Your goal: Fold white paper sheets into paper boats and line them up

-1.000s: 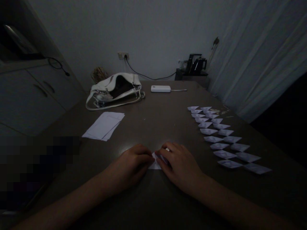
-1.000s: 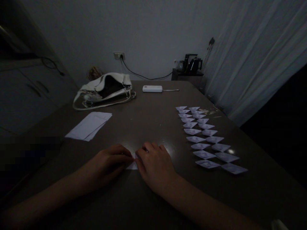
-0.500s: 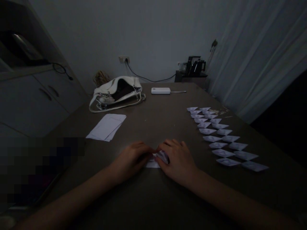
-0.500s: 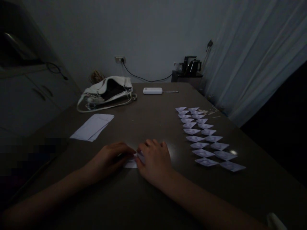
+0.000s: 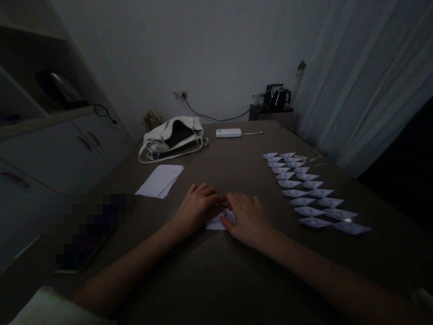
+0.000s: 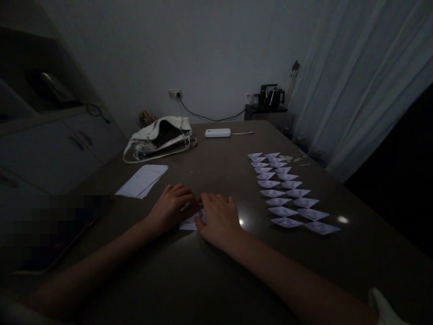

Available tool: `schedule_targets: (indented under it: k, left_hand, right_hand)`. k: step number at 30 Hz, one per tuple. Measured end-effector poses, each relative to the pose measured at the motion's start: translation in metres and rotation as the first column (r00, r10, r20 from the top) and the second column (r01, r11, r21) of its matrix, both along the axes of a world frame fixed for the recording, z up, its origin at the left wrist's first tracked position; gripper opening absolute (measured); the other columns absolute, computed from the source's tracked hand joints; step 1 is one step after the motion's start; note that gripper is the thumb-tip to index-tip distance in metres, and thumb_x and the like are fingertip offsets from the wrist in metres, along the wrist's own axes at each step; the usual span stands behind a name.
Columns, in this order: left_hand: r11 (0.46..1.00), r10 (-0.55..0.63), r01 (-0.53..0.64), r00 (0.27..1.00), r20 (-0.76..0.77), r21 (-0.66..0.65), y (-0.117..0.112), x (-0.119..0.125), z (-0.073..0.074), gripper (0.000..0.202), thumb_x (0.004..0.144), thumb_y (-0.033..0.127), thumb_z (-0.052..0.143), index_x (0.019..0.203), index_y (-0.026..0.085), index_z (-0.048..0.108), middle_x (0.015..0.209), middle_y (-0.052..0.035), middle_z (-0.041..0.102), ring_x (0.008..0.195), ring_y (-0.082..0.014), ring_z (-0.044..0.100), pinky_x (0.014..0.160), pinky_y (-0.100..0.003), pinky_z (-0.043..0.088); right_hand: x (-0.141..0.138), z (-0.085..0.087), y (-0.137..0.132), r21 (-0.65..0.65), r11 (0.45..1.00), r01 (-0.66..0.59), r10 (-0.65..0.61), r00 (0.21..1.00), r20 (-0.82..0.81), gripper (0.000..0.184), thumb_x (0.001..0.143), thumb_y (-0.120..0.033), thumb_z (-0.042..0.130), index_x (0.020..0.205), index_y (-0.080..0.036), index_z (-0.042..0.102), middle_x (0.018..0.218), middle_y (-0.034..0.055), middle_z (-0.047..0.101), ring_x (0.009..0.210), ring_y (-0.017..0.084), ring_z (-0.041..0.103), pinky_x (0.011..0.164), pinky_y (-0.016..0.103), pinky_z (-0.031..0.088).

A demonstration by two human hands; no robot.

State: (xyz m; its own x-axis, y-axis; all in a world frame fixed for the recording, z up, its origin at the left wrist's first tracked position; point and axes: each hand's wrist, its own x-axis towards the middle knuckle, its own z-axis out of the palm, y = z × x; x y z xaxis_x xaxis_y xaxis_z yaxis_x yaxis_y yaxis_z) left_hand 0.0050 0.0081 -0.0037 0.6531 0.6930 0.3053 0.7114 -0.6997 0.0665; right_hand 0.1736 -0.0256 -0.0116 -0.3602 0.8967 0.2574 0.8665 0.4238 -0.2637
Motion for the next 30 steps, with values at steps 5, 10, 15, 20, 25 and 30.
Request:
schedule_targets:
  k: [5,10,15,20,25,30]
  left_hand:
    - [0.999,-0.05,0.05,0.996,-0.077,-0.002,0.001,-0.001,0.005,0.008,0.083,0.024,0.058,0.082,0.018,0.062,0.082,-0.0023,0.061,0.083,-0.0182,0.049,0.073,-0.032,0.027]
    - [0.994,-0.108,0.103,0.987,-0.121,-0.048,0.0,-0.005,0.013,0.006,0.082,0.021,0.059,0.078,0.017,0.061,0.08,-0.0021,0.061,0.085,-0.0183,0.05,0.071,-0.031,0.026]
    - [0.987,-0.15,0.138,0.974,-0.167,-0.082,-0.001,-0.013,0.016,0.004,0.08,0.02,0.061,0.076,0.018,0.06,0.079,-0.0003,0.062,0.083,-0.0183,0.049,0.07,-0.031,0.024]
    - [0.982,-0.158,0.137,0.973,-0.17,-0.127,0.0,-0.02,0.014,0.004,0.078,0.02,0.063,0.076,0.018,0.06,0.077,0.0,0.063,0.082,-0.0182,0.05,0.069,-0.03,0.024]
    - [0.965,-0.148,0.11,0.978,-0.149,-0.238,0.002,-0.027,0.013,0.005,0.075,0.019,0.065,0.075,0.02,0.061,0.075,0.0014,0.064,0.083,-0.019,0.052,0.069,-0.03,0.026]
    - [0.91,-0.136,0.106,0.99,-0.046,-0.4,0.002,-0.036,0.015,0.005,0.078,0.02,0.062,0.083,0.02,0.061,0.081,0.0006,0.063,0.082,-0.0174,0.055,0.072,-0.029,0.034]
  right_hand:
    - [0.001,-0.001,0.001,-0.003,1.0,-0.006,0.006,1.0,-0.004,0.027,0.078,-0.033,0.055,0.1,-0.019,0.05,0.1,0.0069,0.063,0.091,0.024,0.055,0.071,0.035,0.032]
    - [0.001,0.0,0.001,-0.021,1.0,-0.002,0.002,1.0,-0.016,0.026,0.078,-0.033,0.055,0.1,-0.019,0.05,0.101,0.0066,0.062,0.092,0.024,0.055,0.072,0.036,0.032]
    - [0.001,0.002,0.001,-0.05,0.999,-0.008,0.007,1.0,-0.02,0.027,0.078,-0.033,0.056,0.1,-0.02,0.051,0.102,0.006,0.062,0.092,0.024,0.055,0.072,0.035,0.033]
    - [0.001,0.001,0.002,-0.061,0.998,-0.006,0.005,1.0,-0.027,0.026,0.077,-0.033,0.057,0.098,-0.02,0.052,0.101,0.0056,0.062,0.092,0.024,0.056,0.072,0.035,0.033]
    - [0.002,0.0,0.001,-0.067,0.998,-0.011,0.008,0.999,-0.038,0.026,0.076,-0.033,0.058,0.098,-0.02,0.052,0.1,0.0058,0.062,0.093,0.024,0.055,0.071,0.035,0.032]
    - [0.002,-0.001,0.002,-0.07,0.997,-0.015,0.011,0.998,-0.055,0.025,0.076,-0.032,0.059,0.097,-0.02,0.052,0.1,0.0053,0.061,0.094,0.024,0.055,0.074,0.035,0.031]
